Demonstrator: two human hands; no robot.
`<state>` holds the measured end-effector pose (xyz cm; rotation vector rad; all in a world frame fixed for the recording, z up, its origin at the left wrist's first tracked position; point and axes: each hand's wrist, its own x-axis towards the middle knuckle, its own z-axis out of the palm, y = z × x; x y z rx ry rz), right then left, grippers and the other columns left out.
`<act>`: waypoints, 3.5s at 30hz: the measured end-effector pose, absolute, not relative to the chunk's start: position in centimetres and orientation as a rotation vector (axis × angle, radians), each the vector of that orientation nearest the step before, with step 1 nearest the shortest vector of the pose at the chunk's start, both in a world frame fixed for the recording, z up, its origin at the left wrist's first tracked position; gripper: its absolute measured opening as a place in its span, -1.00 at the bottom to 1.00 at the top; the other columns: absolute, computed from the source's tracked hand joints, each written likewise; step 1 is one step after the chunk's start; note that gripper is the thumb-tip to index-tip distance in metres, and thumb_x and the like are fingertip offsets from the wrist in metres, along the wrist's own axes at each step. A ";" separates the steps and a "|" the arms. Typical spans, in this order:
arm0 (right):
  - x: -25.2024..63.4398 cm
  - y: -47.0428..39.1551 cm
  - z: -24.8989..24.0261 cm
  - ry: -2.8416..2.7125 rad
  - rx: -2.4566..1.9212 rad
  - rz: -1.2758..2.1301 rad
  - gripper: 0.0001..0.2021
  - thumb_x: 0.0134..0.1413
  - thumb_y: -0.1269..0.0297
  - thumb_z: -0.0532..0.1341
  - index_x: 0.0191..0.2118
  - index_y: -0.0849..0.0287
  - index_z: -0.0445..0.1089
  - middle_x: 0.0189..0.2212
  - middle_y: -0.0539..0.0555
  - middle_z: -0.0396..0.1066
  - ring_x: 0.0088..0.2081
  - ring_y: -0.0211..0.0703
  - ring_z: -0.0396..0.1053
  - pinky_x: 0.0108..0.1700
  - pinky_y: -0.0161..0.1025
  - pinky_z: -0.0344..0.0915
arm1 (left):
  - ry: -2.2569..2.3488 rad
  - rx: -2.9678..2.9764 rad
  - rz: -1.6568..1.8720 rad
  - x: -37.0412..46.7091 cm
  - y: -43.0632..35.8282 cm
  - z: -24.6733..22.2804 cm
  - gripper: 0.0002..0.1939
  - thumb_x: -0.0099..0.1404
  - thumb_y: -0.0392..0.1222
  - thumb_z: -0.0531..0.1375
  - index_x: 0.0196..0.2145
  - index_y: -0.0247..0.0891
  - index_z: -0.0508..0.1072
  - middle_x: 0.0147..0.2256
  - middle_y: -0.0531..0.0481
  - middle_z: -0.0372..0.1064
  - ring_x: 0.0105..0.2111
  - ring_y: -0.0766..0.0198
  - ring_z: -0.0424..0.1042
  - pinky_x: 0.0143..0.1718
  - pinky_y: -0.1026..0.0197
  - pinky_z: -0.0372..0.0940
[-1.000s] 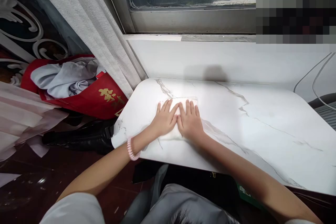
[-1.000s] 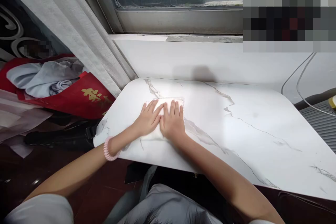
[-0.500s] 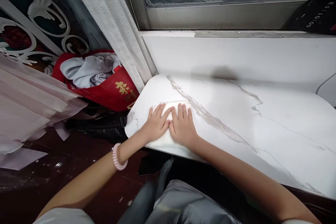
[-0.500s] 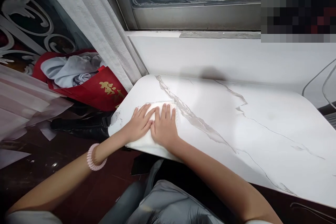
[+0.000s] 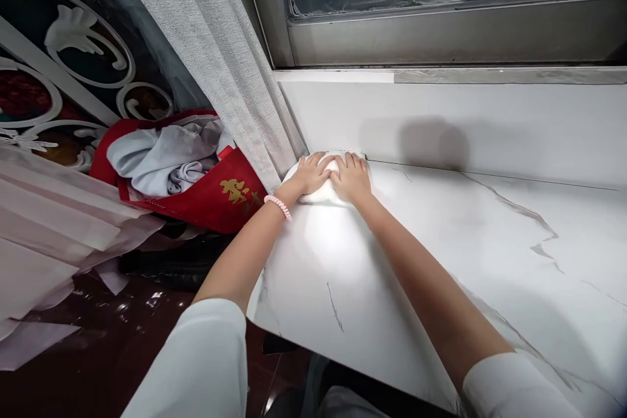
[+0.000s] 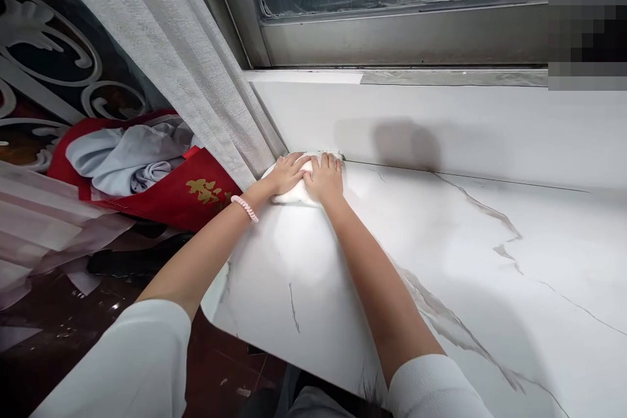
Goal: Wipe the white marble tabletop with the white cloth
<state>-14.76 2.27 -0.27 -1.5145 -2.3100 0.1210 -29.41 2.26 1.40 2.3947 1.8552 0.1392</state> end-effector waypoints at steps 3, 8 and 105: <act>-15.6 3.2 -0.5 -2.291 -1.509 0.107 -0.49 0.28 0.24 -0.08 0.26 0.33 0.17 0.29 0.38 0.09 0.31 0.19 -0.02 0.26 0.18 -0.11 | 1.840 2.419 0.112 -30.3 3.1 1.4 -0.47 0.44 -0.07 -0.17 0.33 -0.15 0.01 0.33 -0.15 -0.05 0.33 0.08 -0.09 0.30 -0.16 -0.17; -16.0 2.2 -0.4 -2.334 -1.499 0.097 -0.45 0.29 0.23 -0.08 0.31 0.37 0.10 0.31 0.40 0.04 0.33 0.20 -0.07 0.28 0.13 -0.16 | 1.868 2.417 0.100 -30.9 2.1 1.3 -0.46 0.45 -0.10 -0.19 0.33 -0.18 0.00 0.34 -0.19 -0.09 0.34 0.08 -0.13 0.30 -0.17 -0.19; 11.9 -2.2 -0.1 -2.182 -1.911 -0.013 -0.47 0.28 0.27 -0.16 0.32 0.23 0.10 0.32 0.21 0.07 0.33 0.02 0.00 0.29 0.06 0.00 | 1.620 2.577 0.404 -2.2 -1.2 1.1 -0.52 0.43 -0.13 -0.12 0.26 -0.17 0.15 0.30 -0.15 0.05 0.30 0.08 -0.01 0.27 -0.27 -0.14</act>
